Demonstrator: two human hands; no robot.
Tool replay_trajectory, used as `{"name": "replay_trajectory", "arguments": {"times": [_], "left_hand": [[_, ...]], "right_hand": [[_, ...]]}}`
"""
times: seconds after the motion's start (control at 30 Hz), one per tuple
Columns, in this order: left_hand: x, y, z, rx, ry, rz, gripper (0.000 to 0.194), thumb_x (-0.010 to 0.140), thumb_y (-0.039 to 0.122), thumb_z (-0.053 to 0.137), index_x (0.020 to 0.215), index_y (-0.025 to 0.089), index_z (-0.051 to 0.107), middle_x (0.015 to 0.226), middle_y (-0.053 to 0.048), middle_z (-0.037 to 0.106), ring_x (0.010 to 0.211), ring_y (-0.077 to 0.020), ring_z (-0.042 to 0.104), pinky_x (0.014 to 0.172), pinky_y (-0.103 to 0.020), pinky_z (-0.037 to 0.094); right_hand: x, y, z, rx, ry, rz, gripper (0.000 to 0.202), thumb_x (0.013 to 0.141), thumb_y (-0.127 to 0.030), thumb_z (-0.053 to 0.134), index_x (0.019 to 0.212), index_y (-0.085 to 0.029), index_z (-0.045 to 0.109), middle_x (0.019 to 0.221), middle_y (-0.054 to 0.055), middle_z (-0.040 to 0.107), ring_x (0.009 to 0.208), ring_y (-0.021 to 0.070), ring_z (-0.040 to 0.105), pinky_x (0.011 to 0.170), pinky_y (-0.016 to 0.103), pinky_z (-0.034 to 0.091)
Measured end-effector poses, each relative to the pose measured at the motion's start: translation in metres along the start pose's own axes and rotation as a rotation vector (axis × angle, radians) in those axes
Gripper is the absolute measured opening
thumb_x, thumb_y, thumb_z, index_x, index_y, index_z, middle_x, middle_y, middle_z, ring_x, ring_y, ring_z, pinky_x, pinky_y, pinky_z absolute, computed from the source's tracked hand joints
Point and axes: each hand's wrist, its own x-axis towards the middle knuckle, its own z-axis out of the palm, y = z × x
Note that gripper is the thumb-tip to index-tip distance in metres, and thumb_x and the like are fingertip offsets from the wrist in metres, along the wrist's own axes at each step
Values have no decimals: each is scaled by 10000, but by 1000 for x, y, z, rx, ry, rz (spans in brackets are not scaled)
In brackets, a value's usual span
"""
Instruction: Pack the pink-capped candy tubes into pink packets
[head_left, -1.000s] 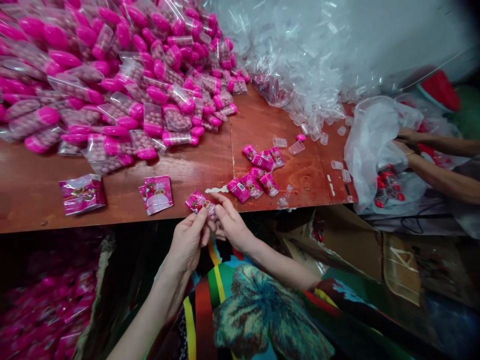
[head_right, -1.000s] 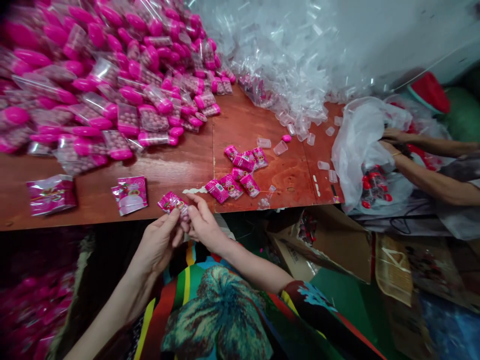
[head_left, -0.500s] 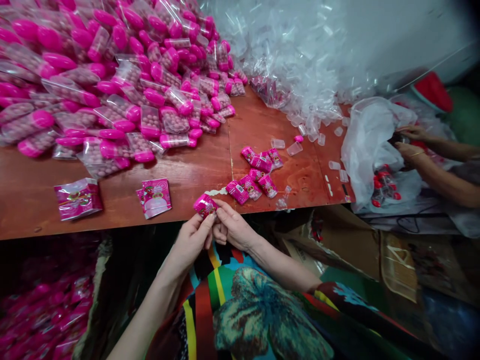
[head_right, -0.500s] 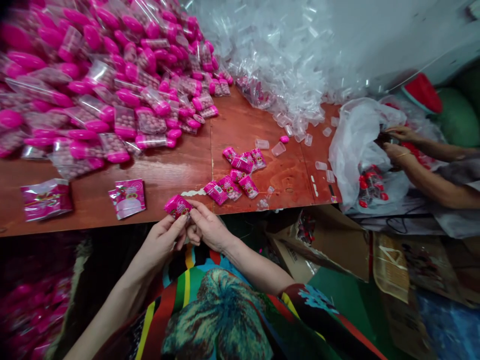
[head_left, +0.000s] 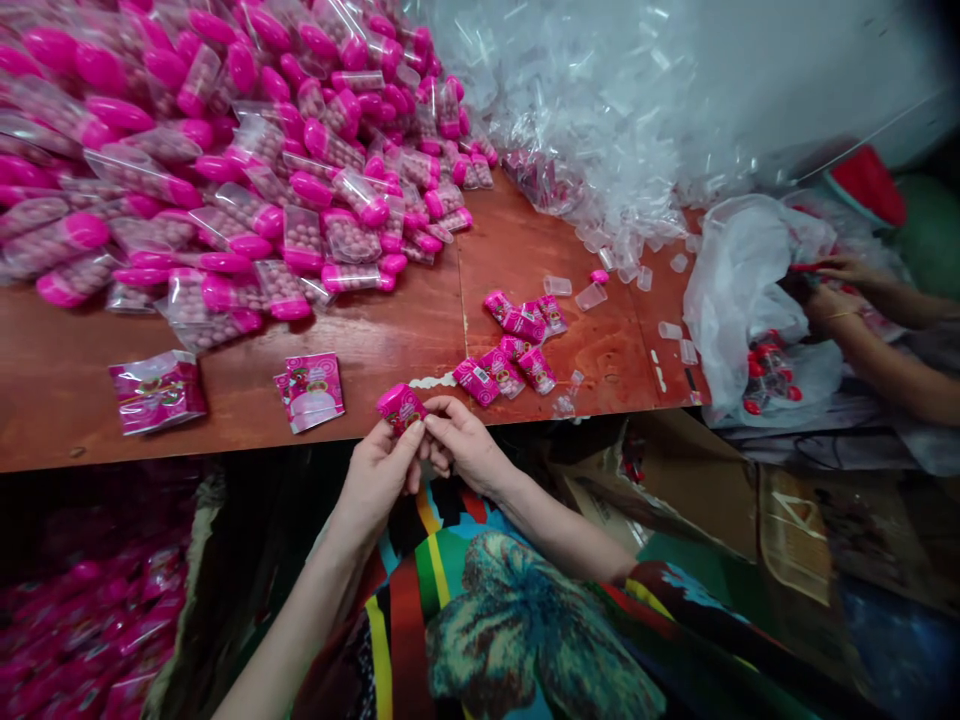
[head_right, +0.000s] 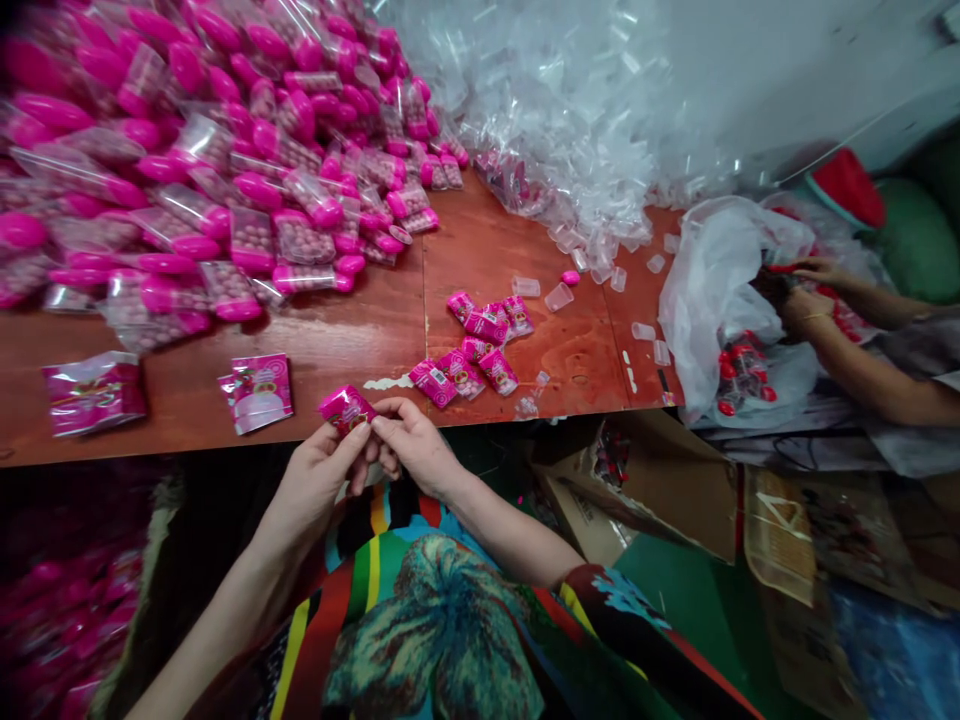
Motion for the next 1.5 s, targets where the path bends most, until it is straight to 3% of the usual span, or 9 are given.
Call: {"name": "replay_trajectory", "arguments": {"times": [0.27,0.37,0.63,1.0,1.13,1.23,1.3,1.4,1.5], "left_hand": [[1,3,-1,2,51,90,732,811,419,736,1439,270,391,530,103,536,301,-84,408,335,-212,272],[1,3,-3,51,32,107,761,856,386,688,1503,266,307,460,133,439,280,-88,384,331,-209,269],[0,0,2,6,37,81,645,830,368,702,1394,305,396,562,112,528,274,-69,382,305,-216,237],[5,-1,8,-28,43,142,542,864,381,684,1338,256,452,503,116,495,273,-75,383,302,-188,235],[17,20,35,51,9,175,615,884,409,646,1419,217,412,631,48,611,288,-76,398,294,-204,287],[29,38,60,217,-60,278,723,909,425,614,1536,217,320,844,-63,725,475,-152,615,457,-263,498],[33,47,66,372,-7,451,692,928,400,589,1540,198,338,1185,-167,706,887,-259,729,757,-369,591],[30,49,46,631,180,688,499,968,323,512,1445,179,479,1457,-171,555,1307,-281,557,1073,-448,461],[16,38,0,908,416,760,347,983,280,470,1262,160,638,1338,-148,660,1261,-255,599,1079,-415,456]], "right_hand": [[-10,-10,-6,-445,-33,-131,545,934,-329,585,1423,-246,358,773,-46,586,515,74,452,480,185,377],[-14,-16,-8,-798,-101,-214,754,912,-242,606,1558,-286,220,828,-16,614,574,107,500,540,223,415],[-16,-4,-14,-1028,-35,-398,555,990,-279,480,1530,-233,365,1296,132,643,979,233,680,867,400,551],[-18,-13,-14,-974,-42,-377,627,933,-210,566,1522,-231,351,816,-10,645,532,96,530,547,221,475],[-28,-37,-18,-925,227,-568,511,959,-172,508,1458,-225,414,727,-30,570,534,98,510,527,213,465],[-31,-57,-23,-818,543,-848,424,974,-179,493,1394,-225,450,733,-19,573,606,125,570,601,257,521],[-31,-67,-23,-755,636,-984,394,978,-184,494,1367,-234,457,783,-1,600,687,143,618,660,290,549],[-23,-68,-12,-733,582,-997,318,988,-179,476,1297,-240,516,810,11,611,721,146,631,659,287,548],[0,-55,12,-876,331,-850,217,995,-210,476,1165,-217,611,878,45,655,806,161,655,746,306,553]]}}
